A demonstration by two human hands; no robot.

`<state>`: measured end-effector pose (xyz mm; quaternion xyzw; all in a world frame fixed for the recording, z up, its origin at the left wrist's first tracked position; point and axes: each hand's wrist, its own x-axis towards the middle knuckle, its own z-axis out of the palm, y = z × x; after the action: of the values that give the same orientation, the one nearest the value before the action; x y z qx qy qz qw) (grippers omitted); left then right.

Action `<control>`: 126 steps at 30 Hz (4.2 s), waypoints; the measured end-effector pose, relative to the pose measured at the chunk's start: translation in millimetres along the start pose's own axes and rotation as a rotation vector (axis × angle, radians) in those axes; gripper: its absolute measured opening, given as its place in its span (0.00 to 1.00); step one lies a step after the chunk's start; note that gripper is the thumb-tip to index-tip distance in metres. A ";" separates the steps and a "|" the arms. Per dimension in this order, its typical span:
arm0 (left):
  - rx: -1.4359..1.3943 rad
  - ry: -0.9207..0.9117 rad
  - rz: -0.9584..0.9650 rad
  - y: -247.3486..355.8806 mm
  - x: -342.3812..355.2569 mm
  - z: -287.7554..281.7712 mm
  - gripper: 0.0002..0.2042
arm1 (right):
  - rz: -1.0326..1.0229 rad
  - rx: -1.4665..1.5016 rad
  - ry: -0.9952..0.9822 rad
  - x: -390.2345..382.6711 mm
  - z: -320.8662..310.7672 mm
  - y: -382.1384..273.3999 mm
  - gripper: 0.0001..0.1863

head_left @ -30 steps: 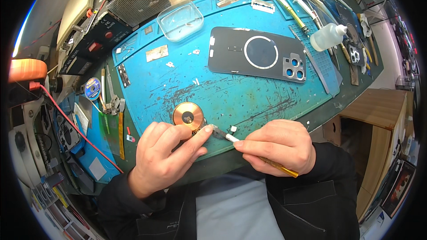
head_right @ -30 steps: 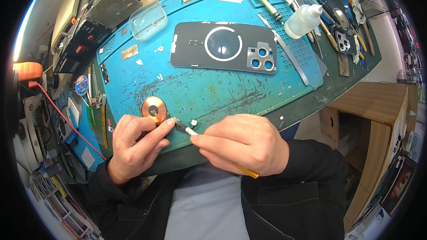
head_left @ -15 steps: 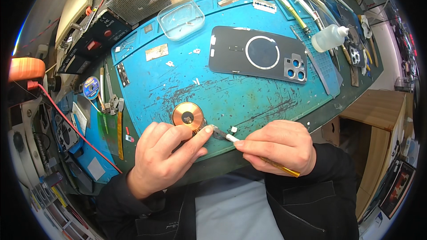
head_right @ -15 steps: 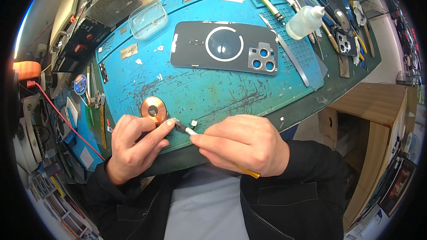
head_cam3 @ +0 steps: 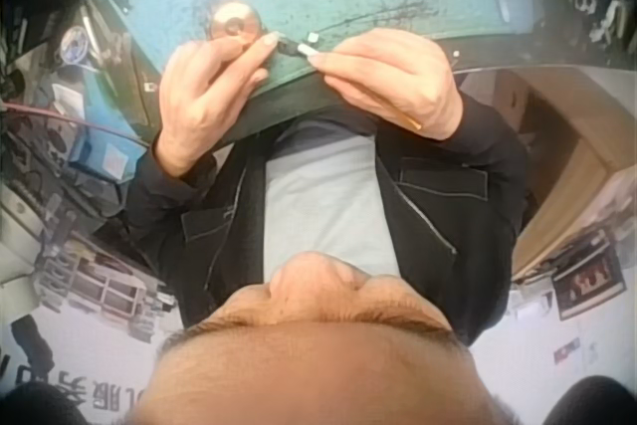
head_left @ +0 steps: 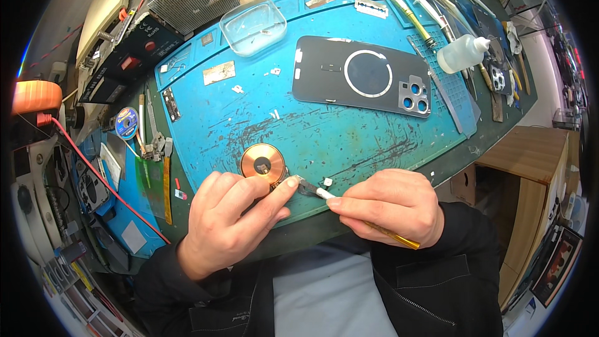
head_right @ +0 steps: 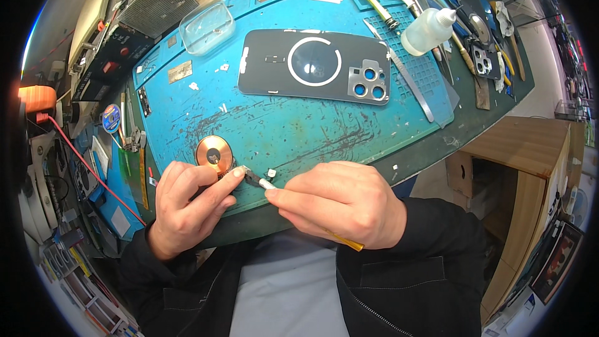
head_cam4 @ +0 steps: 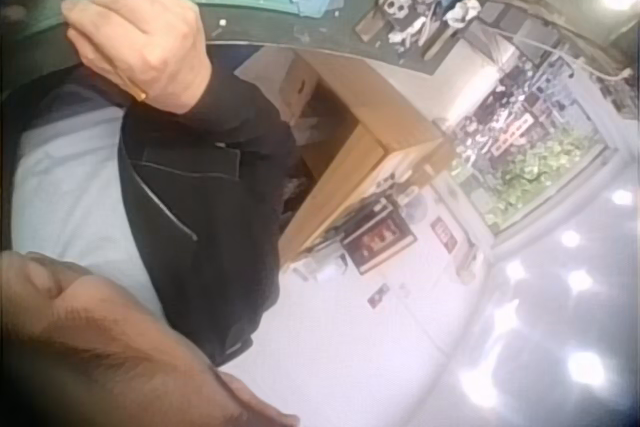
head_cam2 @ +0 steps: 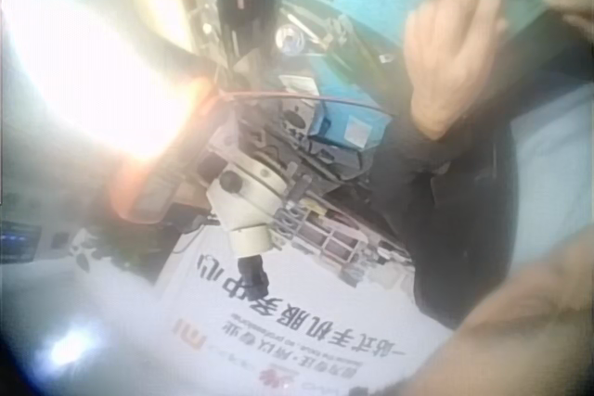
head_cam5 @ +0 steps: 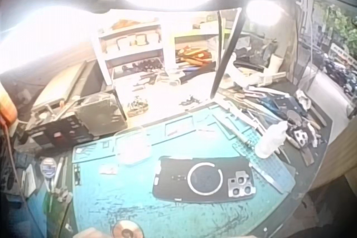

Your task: The person cleans a small electronic component with a brush and screwdriver, then applies adhesive tape to the back of a smartphone. They place the component into the phone's back cover and press it into place.

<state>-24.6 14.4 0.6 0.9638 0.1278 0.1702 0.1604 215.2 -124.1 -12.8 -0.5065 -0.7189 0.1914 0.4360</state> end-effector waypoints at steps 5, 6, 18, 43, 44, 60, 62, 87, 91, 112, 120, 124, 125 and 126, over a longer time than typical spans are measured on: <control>-0.003 -0.004 0.000 -0.3 0.1 0.0 0.20 | 0.009 -0.001 -0.010 1.8 -1.6 -1.5 0.19; -0.005 -0.004 0.001 -0.5 0.3 0.0 0.20 | 0.009 -0.001 -0.009 1.7 -1.4 -1.4 0.19; -0.009 -0.017 -0.001 -0.1 0.9 -1.4 0.21 | 0.021 -0.001 -0.010 1.4 -1.2 -1.7 0.19; -0.018 0.001 -0.003 -0.4 0.2 0.0 0.20 | 0.068 0.030 -0.013 2.7 -2.9 -1.5 0.20; -0.020 -0.001 -0.002 -0.7 0.1 -0.2 0.20 | 0.067 0.029 -0.013 2.4 -3.5 -1.4 0.20; -0.019 -0.010 -0.009 -0.6 -0.7 -0.7 0.21 | 0.037 0.013 -0.026 1.4 -3.3 -1.0 0.19; -0.017 -0.007 -0.007 -0.9 -1.2 -0.1 0.21 | 0.036 0.003 -0.029 1.4 -3.3 -1.3 0.19; -0.015 -0.006 -0.008 -1.1 -0.8 -0.2 0.21 | 0.023 -0.013 -0.013 1.2 -2.6 -1.3 0.19; -0.021 -0.006 -0.011 -1.3 -1.0 -0.9 0.21 | 0.002 0.002 -0.016 -0.1 -3.9 -0.6 0.19; -0.016 -0.003 -0.015 0.6 -1.0 -0.7 0.22 | 0.007 -0.022 -0.047 3.3 -4.9 -3.5 0.19; -0.021 -0.003 -0.015 -0.3 -0.9 -0.7 0.21 | 0.005 -0.001 -0.011 0.4 -4.1 -1.7 0.19; -0.025 0.000 -0.013 -0.7 -0.9 -0.3 0.21 | 0.000 -0.006 -0.021 0.5 -4.4 -1.9 0.19; -0.024 -0.002 -0.015 -0.5 -0.9 -0.5 0.22 | 0.000 -0.007 -0.027 0.9 -4.7 -1.8 0.19; -0.023 -0.004 -0.017 -0.3 -0.7 -0.7 0.22 | 0.000 -0.007 -0.029 1.1 -4.5 -1.7 0.19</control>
<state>-25.6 14.6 0.9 0.9612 0.1336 0.1684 0.1730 217.8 -124.6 -8.7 -0.5054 -0.7257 0.1960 0.4236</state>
